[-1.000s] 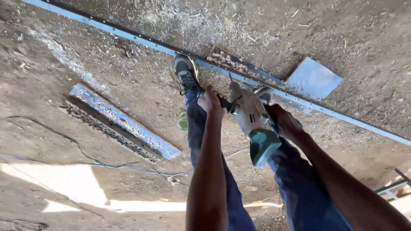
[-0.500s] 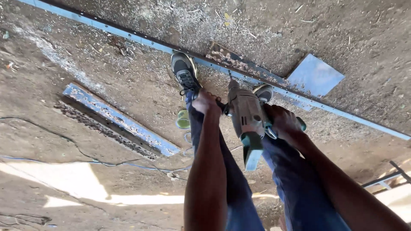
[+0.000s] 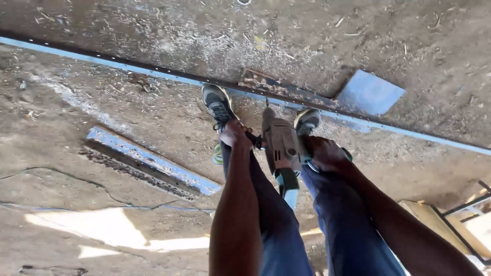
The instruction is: Drilling a series of holes into a metal strip using a handheld power drill
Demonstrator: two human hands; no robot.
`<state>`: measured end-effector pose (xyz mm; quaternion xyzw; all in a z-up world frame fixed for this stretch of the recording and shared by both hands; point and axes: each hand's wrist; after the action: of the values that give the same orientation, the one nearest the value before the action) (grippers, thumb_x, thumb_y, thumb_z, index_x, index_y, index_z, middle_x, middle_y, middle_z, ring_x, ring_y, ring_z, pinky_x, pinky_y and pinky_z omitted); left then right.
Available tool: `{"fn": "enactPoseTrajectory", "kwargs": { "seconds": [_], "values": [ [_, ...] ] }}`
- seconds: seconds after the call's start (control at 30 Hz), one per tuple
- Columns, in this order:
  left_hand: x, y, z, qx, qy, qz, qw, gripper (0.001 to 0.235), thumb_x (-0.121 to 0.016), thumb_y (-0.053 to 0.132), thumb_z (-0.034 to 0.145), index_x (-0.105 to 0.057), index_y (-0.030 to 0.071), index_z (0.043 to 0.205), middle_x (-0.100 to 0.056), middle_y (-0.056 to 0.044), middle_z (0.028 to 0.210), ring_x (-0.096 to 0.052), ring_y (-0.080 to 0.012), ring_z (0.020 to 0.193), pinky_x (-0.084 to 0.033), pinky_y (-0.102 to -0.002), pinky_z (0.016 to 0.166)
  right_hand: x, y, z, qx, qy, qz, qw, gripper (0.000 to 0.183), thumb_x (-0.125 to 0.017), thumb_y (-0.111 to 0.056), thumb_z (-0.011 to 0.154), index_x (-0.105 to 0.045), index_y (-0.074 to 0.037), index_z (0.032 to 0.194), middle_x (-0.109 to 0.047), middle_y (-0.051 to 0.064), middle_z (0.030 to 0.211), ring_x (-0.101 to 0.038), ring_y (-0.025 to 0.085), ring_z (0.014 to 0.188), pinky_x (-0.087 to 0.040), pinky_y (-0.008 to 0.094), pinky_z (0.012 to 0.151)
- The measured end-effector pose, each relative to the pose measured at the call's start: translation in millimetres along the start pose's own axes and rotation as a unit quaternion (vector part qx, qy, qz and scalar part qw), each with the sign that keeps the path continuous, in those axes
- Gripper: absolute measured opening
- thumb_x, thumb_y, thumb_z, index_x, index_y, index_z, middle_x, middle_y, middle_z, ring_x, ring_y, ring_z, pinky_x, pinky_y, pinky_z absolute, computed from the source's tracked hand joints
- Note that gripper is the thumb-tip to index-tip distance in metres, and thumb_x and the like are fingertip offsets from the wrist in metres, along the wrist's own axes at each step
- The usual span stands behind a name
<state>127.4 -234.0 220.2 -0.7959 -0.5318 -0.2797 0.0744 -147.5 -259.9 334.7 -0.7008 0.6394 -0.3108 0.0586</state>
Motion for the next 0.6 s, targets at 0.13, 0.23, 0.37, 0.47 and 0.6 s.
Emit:
{"fn": "enactPoseTrajectory", "kwargs": {
  "seconds": [0.13, 0.23, 0.37, 0.47, 0.6],
  "values": [
    [-3, 12, -31, 0.000, 0.014, 0.010, 1.000, 0.018, -0.057, 0.003, 0.080, -0.050, 0.004, 0.064, -0.039, -0.003, 0.055, -0.043, -0.0193, 0.041, -0.038, -0.040, 0.036, 11, -7, -14, -0.007, -0.010, -0.019, 1.000, 0.058, -0.072, -0.020, 0.063, -0.056, -0.009, 0.117, -0.063, 0.009, 0.094, -0.070, 0.035, 0.092, -0.063, 0.054, 0.076],
    [-5, 0, -30, -0.033, 0.010, 0.025, 0.999, 0.016, -0.055, 0.001, 0.082, -0.045, 0.003, 0.069, -0.037, -0.005, 0.056, -0.044, -0.0203, 0.041, -0.037, -0.038, 0.039, -4, 10, -22, -0.084, -0.042, -0.021, 0.995, 0.066, -0.069, -0.027, 0.066, -0.056, -0.012, 0.129, -0.066, 0.010, 0.105, -0.072, 0.038, 0.092, -0.063, 0.053, 0.078],
    [-9, 9, -6, -0.034, 0.013, 0.021, 0.999, 0.016, -0.053, 0.002, 0.079, -0.046, 0.001, 0.065, -0.035, -0.005, 0.052, -0.042, -0.0211, 0.038, -0.037, -0.042, 0.036, -15, 18, 5, 0.030, 0.027, -0.029, 0.999, 0.070, -0.068, -0.026, 0.062, -0.055, -0.009, 0.129, -0.063, 0.014, 0.102, -0.069, 0.041, 0.095, -0.062, 0.056, 0.074],
    [-3, -1, -15, -0.021, 0.009, 0.038, 0.999, 0.018, -0.054, 0.005, 0.078, -0.045, 0.002, 0.063, -0.036, -0.008, 0.050, -0.043, -0.0239, 0.038, -0.034, -0.042, 0.036, -21, 20, -13, 0.026, 0.026, -0.019, 0.999, 0.072, -0.064, -0.025, 0.064, -0.053, -0.010, 0.133, -0.063, 0.014, 0.103, -0.069, 0.041, 0.096, -0.062, 0.056, 0.074],
    [0, 6, -8, -0.018, -0.005, 0.013, 1.000, 0.020, -0.055, 0.011, 0.081, -0.045, 0.005, 0.065, -0.037, -0.008, 0.051, -0.043, -0.0264, 0.041, -0.034, -0.043, 0.040, -25, 37, -5, 0.059, 0.049, -0.028, 0.997, 0.075, -0.064, -0.024, 0.062, -0.054, -0.007, 0.134, -0.064, 0.015, 0.102, -0.069, 0.042, 0.094, -0.062, 0.055, 0.071]
  ]
}}
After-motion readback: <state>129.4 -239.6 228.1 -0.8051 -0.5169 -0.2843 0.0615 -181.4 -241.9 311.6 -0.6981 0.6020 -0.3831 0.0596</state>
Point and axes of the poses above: each hand's wrist, its own z-axis towards the middle knuckle, its own x-axis out of the back of the hand, y = z × x
